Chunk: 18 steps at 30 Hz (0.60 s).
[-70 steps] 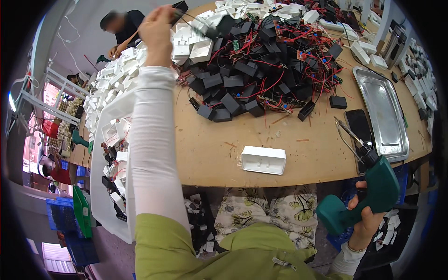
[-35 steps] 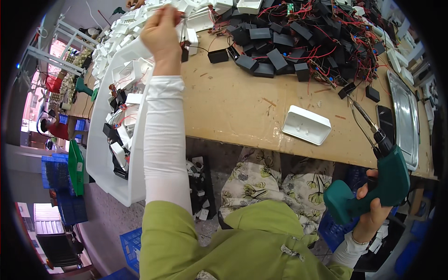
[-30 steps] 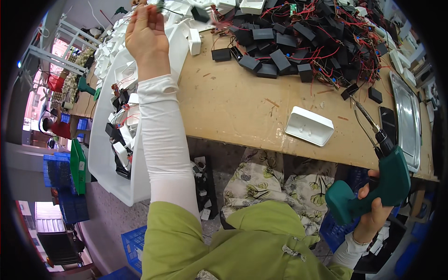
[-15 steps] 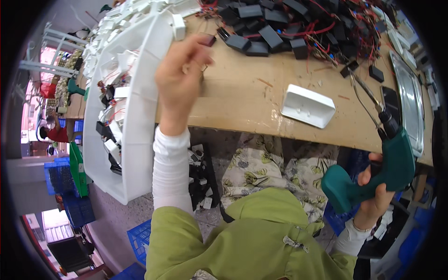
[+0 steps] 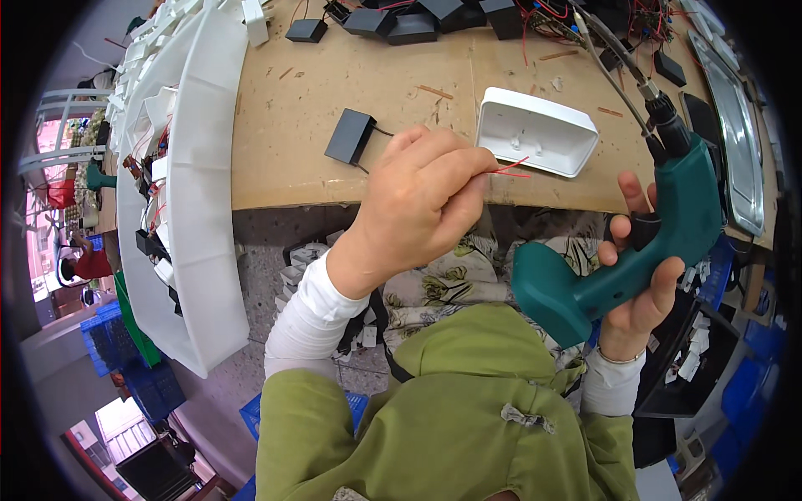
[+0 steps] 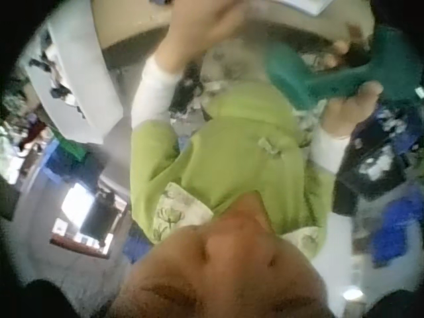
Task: The person is assembling small white plastic boxes, using a heat tool to secure wires and components inside.
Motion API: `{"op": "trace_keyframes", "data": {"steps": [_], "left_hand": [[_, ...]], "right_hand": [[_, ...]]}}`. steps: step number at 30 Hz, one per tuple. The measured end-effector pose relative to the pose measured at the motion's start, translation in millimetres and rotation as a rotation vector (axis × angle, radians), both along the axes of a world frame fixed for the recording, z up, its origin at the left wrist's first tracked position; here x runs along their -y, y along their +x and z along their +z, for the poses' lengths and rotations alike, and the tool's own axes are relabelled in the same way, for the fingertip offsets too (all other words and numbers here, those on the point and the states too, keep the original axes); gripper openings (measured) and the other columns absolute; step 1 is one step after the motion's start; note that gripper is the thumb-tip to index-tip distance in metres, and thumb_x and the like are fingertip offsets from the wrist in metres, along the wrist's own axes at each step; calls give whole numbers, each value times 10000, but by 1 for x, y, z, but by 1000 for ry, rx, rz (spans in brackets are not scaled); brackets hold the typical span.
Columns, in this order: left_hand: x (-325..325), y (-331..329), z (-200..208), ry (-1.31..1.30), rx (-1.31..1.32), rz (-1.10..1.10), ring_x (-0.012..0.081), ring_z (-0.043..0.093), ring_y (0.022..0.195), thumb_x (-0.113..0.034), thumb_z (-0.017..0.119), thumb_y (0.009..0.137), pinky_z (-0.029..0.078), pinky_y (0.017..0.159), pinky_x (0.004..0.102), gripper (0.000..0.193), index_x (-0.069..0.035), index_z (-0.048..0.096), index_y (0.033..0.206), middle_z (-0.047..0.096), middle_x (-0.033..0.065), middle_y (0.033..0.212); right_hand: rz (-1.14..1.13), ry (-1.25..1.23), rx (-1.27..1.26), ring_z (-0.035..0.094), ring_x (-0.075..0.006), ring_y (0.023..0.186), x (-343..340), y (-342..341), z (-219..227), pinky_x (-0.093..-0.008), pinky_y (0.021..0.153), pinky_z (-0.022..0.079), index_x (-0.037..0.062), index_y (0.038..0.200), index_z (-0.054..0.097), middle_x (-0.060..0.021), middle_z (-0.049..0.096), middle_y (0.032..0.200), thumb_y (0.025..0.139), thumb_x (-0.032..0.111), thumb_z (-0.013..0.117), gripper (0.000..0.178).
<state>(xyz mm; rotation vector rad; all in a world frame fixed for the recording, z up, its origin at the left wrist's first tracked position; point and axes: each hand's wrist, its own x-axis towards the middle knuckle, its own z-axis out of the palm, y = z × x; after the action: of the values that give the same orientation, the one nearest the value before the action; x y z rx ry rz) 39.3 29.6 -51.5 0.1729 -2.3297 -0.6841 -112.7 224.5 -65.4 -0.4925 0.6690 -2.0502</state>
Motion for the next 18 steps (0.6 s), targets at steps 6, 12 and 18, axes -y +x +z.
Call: {"op": "trace_keyframes", "data": {"steps": [6, 12, 18], "left_hand": [[-2, 3, -6, 7, -7, 13, 181, 499, 588, 54, 632, 634, 393, 540, 269, 187, -18, 603, 804, 550, 65, 683], [-2, 3, -8, 48, -51, -20, 149, 483, 536, 69, 628, 640, 374, 461, 239, 181, -13, 595, 798, 543, 65, 693], [0, 1, -10, 39, -30, -42, 124, 477, 522, 65, 629, 651, 371, 447, 224, 164, -6, 594, 794, 527, 65, 682]], "right_hand": [[-15, 4, -35, 515, -253, 1048, 10, 3, 0, -312, 736, 530, -20, 1312, 208, -253, 160, 1361, 787, 289, 622, 736], [-33, 11, -52, 493, -268, 1086, 16, 6, 2, -311, 750, 532, -16, 1306, 222, -259, 135, 1370, 789, 287, 619, 719], [-50, 91, -90, 405, -338, 1169, 18, 10, 2, -361, 790, 515, -4, 1332, 171, -258, 193, 1357, 785, 360, 608, 789]]}}
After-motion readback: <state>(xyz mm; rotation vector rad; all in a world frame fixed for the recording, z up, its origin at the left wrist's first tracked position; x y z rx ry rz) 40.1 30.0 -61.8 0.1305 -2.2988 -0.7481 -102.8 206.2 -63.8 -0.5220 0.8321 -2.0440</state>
